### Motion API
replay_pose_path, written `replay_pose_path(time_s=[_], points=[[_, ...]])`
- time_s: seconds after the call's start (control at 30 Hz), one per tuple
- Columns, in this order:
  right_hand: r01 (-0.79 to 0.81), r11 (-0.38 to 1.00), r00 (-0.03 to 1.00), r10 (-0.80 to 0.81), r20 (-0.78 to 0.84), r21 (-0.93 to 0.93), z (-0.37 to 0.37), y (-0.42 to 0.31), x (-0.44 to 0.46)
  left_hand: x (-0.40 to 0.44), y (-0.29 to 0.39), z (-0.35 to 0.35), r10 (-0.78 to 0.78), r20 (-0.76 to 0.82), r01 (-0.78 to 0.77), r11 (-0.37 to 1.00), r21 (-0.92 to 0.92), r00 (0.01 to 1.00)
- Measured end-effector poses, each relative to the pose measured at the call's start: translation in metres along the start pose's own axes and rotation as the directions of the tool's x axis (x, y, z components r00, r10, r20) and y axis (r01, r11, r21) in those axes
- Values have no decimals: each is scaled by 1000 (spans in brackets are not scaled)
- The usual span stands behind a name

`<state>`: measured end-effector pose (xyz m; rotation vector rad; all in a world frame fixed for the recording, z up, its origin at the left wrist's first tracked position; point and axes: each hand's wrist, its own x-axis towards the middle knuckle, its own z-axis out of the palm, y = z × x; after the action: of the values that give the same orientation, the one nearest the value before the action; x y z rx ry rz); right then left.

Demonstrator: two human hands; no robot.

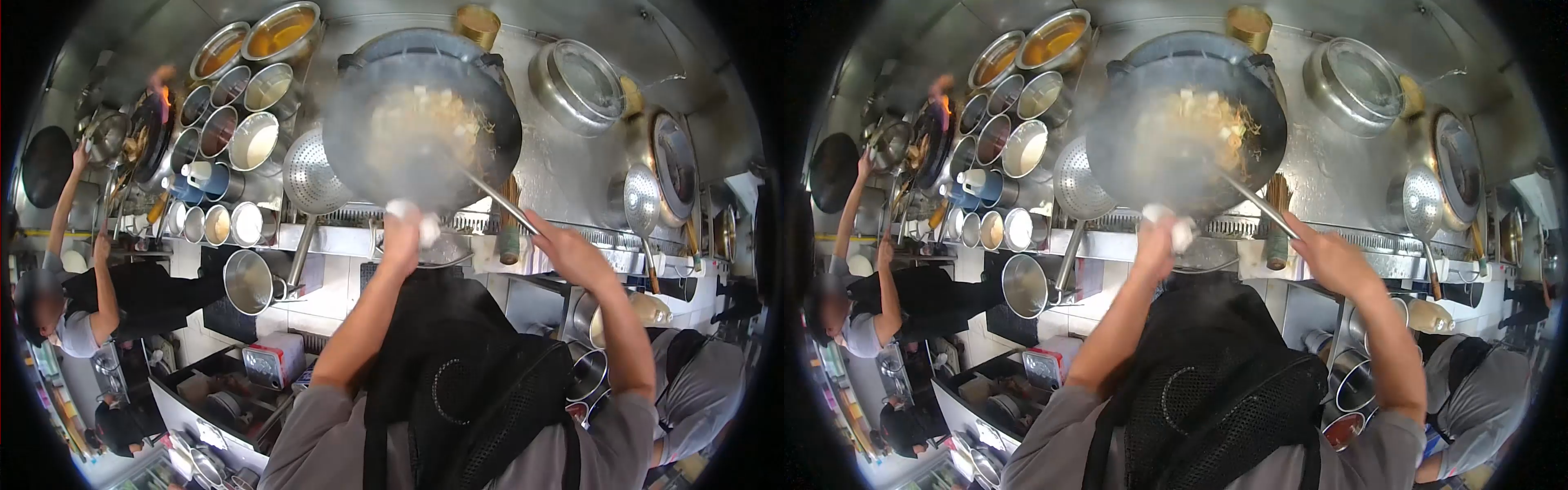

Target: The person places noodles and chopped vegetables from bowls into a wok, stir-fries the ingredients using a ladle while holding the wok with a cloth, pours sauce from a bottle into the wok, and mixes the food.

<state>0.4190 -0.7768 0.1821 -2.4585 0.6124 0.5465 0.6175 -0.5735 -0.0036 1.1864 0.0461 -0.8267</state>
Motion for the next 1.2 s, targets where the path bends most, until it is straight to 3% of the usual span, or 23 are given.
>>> replay_pose_path(time_s=[0.07,0.1,0.2,0.23,0.3,0.4,0.43,0.47,0.53,0.57,0.6,0.67,0.73,0.8,0.87,0.93,1.0,1.07,1.13,1.17,1.2], points=[[-62,998,983,64,-175,16,45,16,37,-9,-60,-37,-16,-5,16,996,89,1000],[-60,998,984,62,-168,17,53,18,34,-22,-78,-50,-20,-11,22,984,175,1000],[63,992,959,-31,-280,107,62,26,15,-67,-48,-42,-33,4,32,992,122,999],[72,978,983,-37,-177,194,54,27,0,-78,-19,-27,-166,6,166,986,5,986],[16,961,1000,-22,19,277,27,8,-21,-68,14,-8,-146,-2,146,986,-81,989],[85,971,996,-77,-42,224,16,-3,-17,-11,17,-11,-96,25,98,987,-126,995],[-12,968,999,2,41,250,1,-16,-17,-3,12,-15,-84,45,89,987,-130,995],[-6,970,1000,-1,28,242,-10,-15,-29,-24,11,-15,-71,53,78,988,-135,996],[-16,980,980,-23,197,196,-35,-8,-48,-71,15,-17,-157,-20,151,975,-162,987],[-346,930,862,262,435,126,-57,-26,-57,-67,24,-17,-151,-13,147,977,-153,988],[-346,930,858,261,443,122,-61,-24,-59,-69,26,-19,-148,-15,146,983,-107,989],[-13,991,968,-21,251,133,-57,-16,-68,-72,39,-15,-135,-18,133,988,-83,991],[114,993,993,-115,37,10,-38,-19,-38,-28,62,-2,-140,44,145,980,-139,989],[95,990,986,-109,-123,-108,9,0,12,-6,51,8,-169,17,169,985,-30,986],[39,991,979,-64,-195,-127,60,23,47,-2,-26,-15,23,-13,-23,999,39,1000],[-17,995,938,-18,-346,-99,98,35,49,-30,-56,-43,-24,46,21,999,50,999],[12,999,946,-23,-325,-36,91,25,14,-60,-46,-59,-178,88,176,984,31,980],[40,999,960,-30,-278,28,65,14,-8,-72,-20,-45,-92,82,89,995,33,992],[122,979,987,-103,-120,165,46,11,-25,-56,-3,-32,-129,36,130,991,-37,991],[284,950,940,-249,-235,130,48,18,-19,-39,11,-22,-94,54,97,994,-50,994],[282,950,941,-247,-231,132,32,6,-22,-28,27,-14,-185,24,187,976,-116,982]])
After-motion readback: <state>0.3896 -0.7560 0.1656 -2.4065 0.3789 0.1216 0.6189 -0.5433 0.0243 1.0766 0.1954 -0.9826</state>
